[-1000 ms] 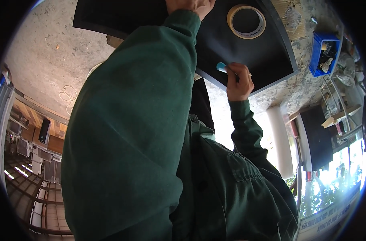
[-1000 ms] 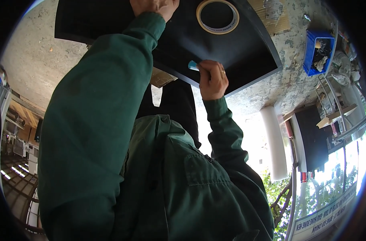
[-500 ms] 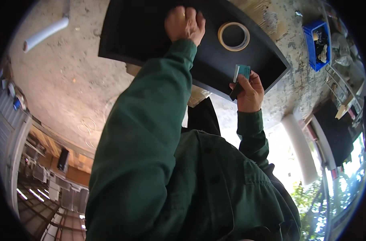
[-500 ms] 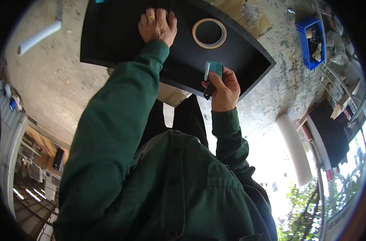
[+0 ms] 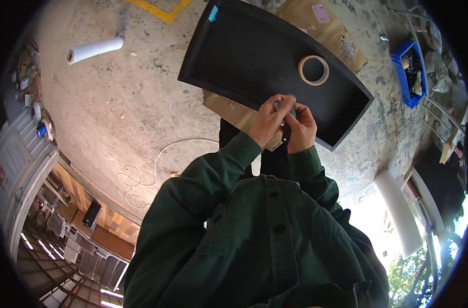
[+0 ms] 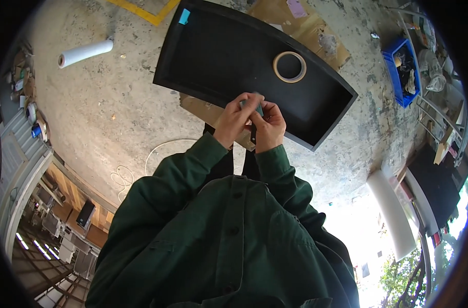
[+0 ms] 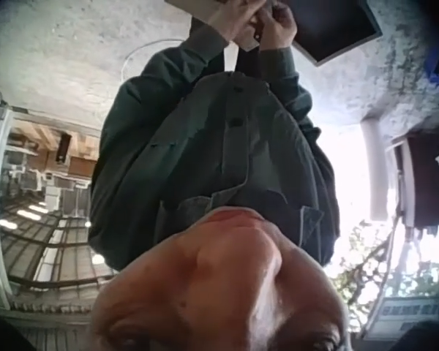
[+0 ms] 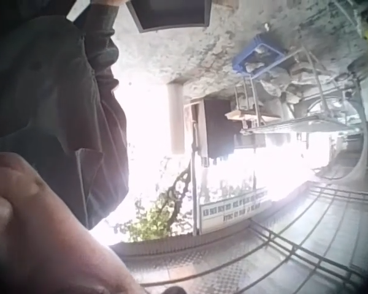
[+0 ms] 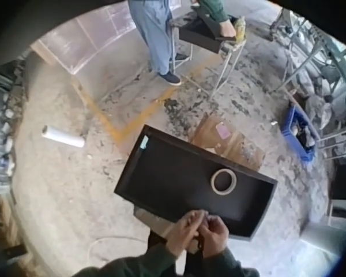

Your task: Peeling and applying stickers and adhesive tape to black furniture panels in a manufacturing environment.

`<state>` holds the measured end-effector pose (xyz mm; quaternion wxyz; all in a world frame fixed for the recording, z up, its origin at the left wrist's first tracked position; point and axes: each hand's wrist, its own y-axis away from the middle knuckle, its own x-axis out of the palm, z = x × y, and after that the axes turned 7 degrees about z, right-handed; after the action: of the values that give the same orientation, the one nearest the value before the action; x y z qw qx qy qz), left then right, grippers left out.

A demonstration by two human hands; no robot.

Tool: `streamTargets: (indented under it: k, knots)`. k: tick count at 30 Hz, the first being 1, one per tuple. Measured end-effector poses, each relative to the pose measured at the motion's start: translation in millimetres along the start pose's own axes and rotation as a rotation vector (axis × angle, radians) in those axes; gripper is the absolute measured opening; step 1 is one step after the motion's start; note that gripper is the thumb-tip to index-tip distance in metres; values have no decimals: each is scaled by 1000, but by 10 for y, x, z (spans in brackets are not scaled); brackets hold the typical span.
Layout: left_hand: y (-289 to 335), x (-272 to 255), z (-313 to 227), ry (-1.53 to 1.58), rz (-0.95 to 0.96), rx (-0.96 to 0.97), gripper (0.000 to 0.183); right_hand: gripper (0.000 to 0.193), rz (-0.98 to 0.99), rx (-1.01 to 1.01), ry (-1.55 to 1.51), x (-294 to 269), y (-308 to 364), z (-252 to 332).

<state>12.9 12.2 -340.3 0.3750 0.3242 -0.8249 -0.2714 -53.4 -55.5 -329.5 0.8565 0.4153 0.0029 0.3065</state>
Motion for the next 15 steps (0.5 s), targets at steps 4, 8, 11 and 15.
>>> streamTargets:
  k: [4, 8, 11, 15]
  knots:
    - [29, -106, 3, 43, -194, 132, 35, 15, 64, 3, -13, 142, 25, -1]
    - [63, -278, -51, -95, -241, 176, 35, 15, 190, 91, 48, 260, -36, 42]
    - [113, -432, -113, -273, -297, 219, 35, 16, 150, 141, 201, 367, -21, 32]
    - [118, -720, -285, -300, -404, 337, 32, 17, 188, 126, 197, 279, 46, 32]
